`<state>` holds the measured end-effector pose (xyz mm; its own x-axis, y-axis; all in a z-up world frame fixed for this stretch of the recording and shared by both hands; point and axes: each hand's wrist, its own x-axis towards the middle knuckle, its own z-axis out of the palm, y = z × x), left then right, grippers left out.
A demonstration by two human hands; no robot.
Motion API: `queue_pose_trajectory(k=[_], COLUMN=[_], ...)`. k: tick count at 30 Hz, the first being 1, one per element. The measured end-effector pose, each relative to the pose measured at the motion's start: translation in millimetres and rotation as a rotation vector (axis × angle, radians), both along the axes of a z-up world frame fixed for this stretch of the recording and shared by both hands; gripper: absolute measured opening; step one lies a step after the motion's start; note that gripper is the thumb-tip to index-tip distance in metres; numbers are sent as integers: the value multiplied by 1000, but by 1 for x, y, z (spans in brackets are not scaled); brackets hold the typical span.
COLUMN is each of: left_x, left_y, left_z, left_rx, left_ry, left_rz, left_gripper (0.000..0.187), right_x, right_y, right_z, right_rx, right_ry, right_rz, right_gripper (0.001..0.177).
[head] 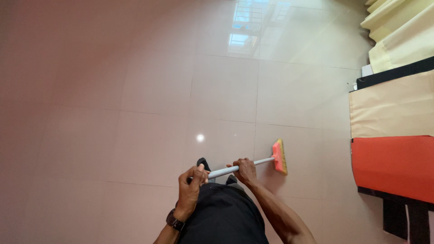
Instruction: The person sweeps the tiled floor using a broom with a long handle, moving across the room and gathering dust into a pile.
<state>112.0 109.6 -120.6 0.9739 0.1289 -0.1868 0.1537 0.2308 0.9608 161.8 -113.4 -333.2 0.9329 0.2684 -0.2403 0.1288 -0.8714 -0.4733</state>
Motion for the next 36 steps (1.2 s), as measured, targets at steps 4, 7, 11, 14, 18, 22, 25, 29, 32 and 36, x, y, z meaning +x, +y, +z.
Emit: queue_pose_trajectory(k=[4,7,11,14,18,22,25,29,32,36], left_x=[8,17,24,23,21,17,23,31,42,53], left_y=[7,35,33,6,-14,0,25,62,78,73], left_z=[28,72,117,125,123,124,141,151,125,66], left_rx=[257,300,394,463,497,375,287,162,-87,-116], left_ry=[107,54,-279,-480,-609,-708,-712,-616,-431,-150], left_rz=[-161,-156,-230,-327,-500,-644,-591,-341,-197,-125], left_gripper=[49,48,44,45,46,52,52,50,50,53], right_x=[18,35,47,55,62,57,62,63,68,64], right_y=[22,62,114,134,144,146,143,130,114,75], right_z=[11,41,72,75,80,103,126,133,120,80], right_rx=[118,241,275,389,484,510,488,418,326,143], right_ry=[-56,-46,89,-96,-274,-388,-427,-408,-358,-197], right_rz=[41,62,52,70,107,100,91,51,40,-28], right_gripper=[42,43,42,39,25,22,25,31,34,37])
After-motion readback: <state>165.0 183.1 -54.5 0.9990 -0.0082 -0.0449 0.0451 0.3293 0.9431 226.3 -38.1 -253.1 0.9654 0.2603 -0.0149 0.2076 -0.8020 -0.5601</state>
